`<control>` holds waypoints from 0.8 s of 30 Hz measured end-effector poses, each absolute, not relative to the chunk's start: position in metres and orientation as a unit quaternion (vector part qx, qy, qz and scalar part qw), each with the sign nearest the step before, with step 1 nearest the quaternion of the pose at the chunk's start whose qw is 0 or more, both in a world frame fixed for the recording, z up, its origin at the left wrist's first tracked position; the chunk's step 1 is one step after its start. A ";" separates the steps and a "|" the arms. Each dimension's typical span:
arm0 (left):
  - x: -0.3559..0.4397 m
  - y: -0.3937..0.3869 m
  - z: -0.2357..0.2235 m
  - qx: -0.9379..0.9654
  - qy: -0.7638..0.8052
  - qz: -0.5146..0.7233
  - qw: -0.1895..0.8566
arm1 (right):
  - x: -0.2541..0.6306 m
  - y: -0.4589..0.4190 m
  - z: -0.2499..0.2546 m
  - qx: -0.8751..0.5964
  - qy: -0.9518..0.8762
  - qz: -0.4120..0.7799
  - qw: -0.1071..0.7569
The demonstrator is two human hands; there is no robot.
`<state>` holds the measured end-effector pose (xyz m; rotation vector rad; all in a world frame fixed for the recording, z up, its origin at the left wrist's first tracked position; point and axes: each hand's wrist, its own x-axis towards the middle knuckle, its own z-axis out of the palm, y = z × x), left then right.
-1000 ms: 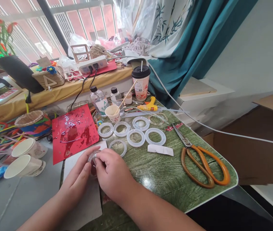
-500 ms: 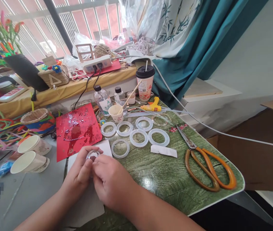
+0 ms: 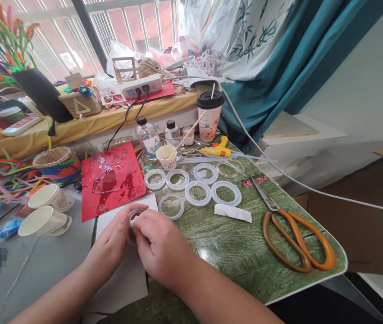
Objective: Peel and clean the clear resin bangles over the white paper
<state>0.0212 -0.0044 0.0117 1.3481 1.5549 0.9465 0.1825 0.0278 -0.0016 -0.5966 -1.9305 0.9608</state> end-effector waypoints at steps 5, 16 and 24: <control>0.019 -0.004 0.005 0.560 0.577 0.422 0.419 | 0.173 0.026 -0.002 -0.289 -0.685 0.476 0.471; 0.004 -0.005 0.000 0.659 0.485 0.374 0.436 | 0.179 0.032 -0.002 -0.328 -0.425 0.724 0.433; 0.011 -0.002 0.002 0.609 0.438 0.456 0.479 | 0.178 0.036 -0.006 -0.337 -0.358 0.768 0.411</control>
